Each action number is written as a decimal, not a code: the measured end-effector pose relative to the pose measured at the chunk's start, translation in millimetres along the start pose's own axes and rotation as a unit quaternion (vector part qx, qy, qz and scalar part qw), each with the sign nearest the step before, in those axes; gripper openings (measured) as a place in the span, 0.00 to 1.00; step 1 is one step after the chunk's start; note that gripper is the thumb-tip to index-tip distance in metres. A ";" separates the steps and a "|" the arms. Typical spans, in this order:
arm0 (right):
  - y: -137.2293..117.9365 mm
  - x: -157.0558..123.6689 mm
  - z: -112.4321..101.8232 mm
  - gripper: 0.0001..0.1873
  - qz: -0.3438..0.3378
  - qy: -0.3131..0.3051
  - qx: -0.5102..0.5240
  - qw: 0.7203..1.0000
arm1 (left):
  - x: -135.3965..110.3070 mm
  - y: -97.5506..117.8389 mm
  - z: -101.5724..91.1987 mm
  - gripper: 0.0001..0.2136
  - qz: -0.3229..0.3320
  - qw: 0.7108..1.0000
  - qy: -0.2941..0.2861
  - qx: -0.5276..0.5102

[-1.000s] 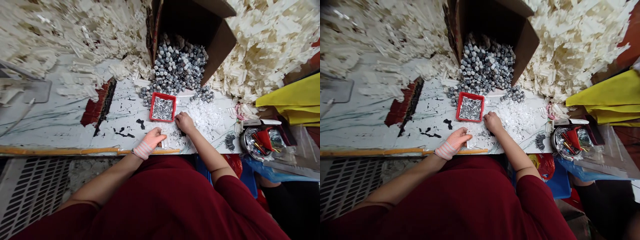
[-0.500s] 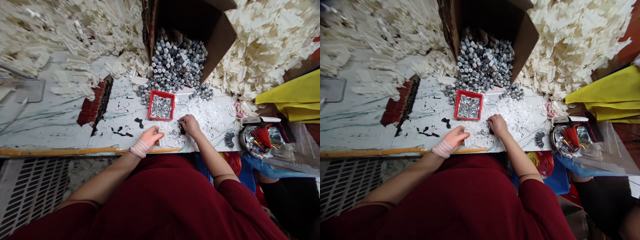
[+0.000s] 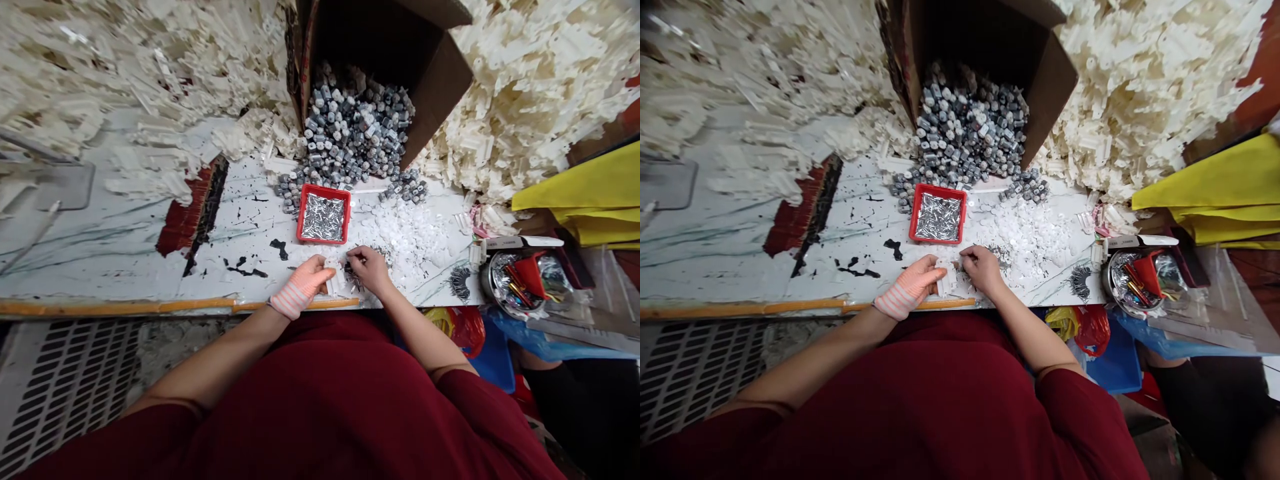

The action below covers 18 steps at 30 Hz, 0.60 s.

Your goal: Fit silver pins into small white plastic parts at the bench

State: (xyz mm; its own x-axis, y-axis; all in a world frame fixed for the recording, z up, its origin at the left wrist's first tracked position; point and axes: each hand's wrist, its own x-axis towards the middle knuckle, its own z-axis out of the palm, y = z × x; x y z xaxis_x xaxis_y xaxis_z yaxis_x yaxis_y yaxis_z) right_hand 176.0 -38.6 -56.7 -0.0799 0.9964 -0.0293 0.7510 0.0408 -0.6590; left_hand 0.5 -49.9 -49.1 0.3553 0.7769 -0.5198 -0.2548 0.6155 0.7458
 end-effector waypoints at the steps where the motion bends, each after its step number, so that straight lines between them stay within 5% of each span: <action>1: -2.2 -5.1 2.0 0.11 -0.009 0.006 0.024 1.000 | -0.6 1.8 1.8 0.18 -0.001 1.000 -0.010 -0.016; 8: -11.6 -15.9 6.2 0.12 -0.112 0.012 -0.055 0.992 | -6.4 12.3 0.7 0.16 -0.005 0.997 -0.023 -0.078; 18: -21.5 -11.8 -4.3 0.07 -0.018 -0.046 -0.006 0.999 | -10.3 9.6 -0.7 0.14 0.025 0.995 -0.027 0.093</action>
State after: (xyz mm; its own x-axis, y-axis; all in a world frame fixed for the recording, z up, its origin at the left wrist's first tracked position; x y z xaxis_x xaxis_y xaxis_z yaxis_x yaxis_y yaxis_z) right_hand 163.6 -51.0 -38.9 -0.1660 0.9833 -0.0744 0.7539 0.0779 -0.6523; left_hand -6.2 -51.9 -36.9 0.3960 0.7947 -0.4600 -0.1040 0.5366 0.8374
